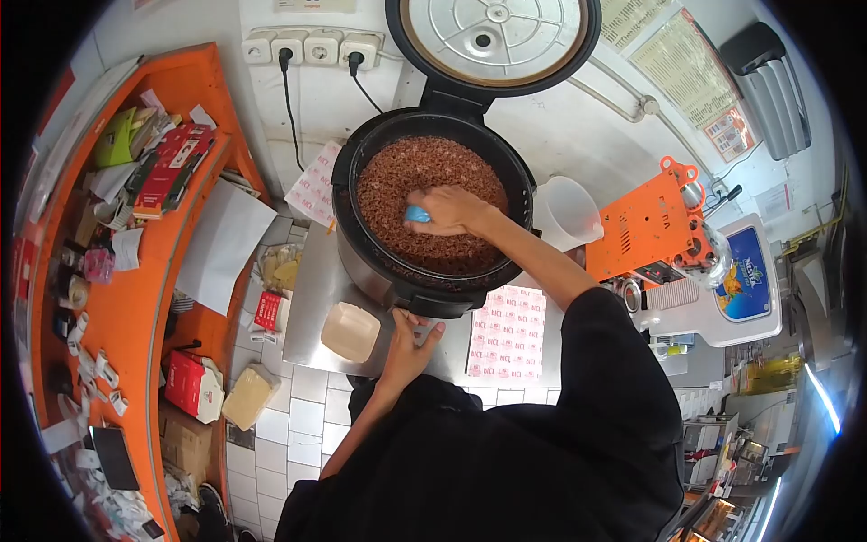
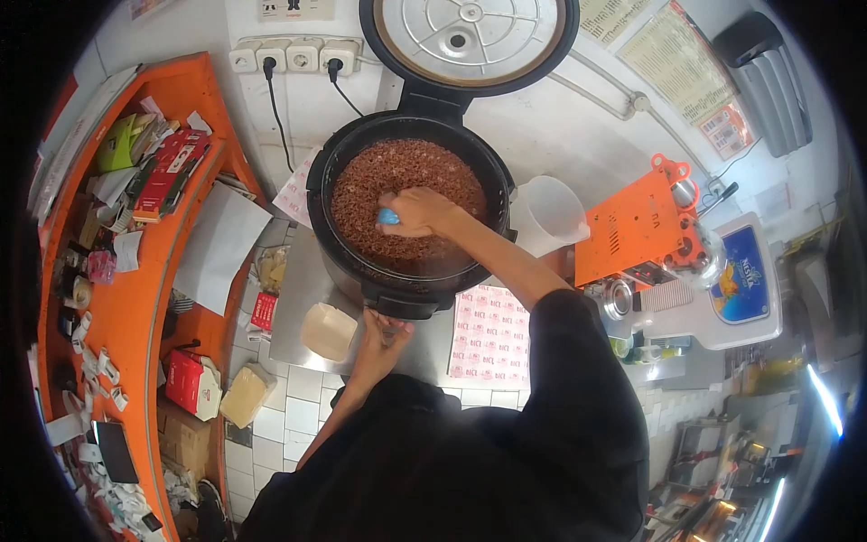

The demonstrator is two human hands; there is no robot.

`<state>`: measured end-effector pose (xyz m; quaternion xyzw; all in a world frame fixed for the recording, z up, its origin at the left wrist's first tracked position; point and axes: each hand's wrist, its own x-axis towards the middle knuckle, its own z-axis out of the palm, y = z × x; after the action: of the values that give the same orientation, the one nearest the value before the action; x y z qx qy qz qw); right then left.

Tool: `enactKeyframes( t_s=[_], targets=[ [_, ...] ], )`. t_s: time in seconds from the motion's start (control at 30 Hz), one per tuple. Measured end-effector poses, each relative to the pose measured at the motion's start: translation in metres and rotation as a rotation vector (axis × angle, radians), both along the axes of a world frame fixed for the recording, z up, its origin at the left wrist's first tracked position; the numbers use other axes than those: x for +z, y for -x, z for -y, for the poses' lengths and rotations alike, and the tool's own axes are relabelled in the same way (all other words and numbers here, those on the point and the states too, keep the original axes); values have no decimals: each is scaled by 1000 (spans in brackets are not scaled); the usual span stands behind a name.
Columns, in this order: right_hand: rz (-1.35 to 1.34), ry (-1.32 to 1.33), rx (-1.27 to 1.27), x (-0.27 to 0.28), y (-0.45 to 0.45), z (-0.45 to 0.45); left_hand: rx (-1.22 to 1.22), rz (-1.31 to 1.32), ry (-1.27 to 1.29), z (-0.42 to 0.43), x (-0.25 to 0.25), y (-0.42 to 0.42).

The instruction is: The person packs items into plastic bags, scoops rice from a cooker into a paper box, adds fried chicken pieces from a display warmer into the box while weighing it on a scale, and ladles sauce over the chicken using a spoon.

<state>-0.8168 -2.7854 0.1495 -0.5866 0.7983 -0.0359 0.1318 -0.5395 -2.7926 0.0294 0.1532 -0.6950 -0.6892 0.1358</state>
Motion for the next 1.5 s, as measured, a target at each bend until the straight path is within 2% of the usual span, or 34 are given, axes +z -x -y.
enactKeyframes(
  t_s=[0.3, 0.43, 0.57, 0.7, 0.8, 0.83, 0.93, 1.07, 1.1, 1.2, 1.37, 1.5],
  targets=[
    [133, -76, 69, 18, -31, -20, 18, 3, 38, -1, 0, 1],
    [281, -110, 107, 19, -37, -28, 14, 5, 47, 0, 0, 2],
    [688, -324, -306, 34, -18, -33, -3, 11, 33, 3, 0, 2],
    [853, -93, -596, 49, -2, -40, -9, 10, 32, 4, 0, 2],
    [9, 424, -137, 0, 10, -49, -9, 2, 40, 3, -1, 1],
    [-90, 281, -95, 19, -9, -50, -11, -1, 41, 3, -3, 1],
    [-92, 122, -148, 28, -28, -51, 4, -3, 44, 2, -7, 2],
    [-71, 335, -254, 36, -5, -45, 18, -32, 39, 2, -12, 2],
    [-65, 257, -322, 41, -2, -43, 23, -38, 40, 2, -14, 3],
    [-30, 117, -308, 17, 11, -39, 21, -61, 28, -1, -18, 4],
    [-66, -134, -119, 11, -28, -30, 18, -60, 29, 2, -12, 3],
    [211, -282, -120, 2, -25, -27, 19, -60, 38, 0, -10, 2]
  ],
)
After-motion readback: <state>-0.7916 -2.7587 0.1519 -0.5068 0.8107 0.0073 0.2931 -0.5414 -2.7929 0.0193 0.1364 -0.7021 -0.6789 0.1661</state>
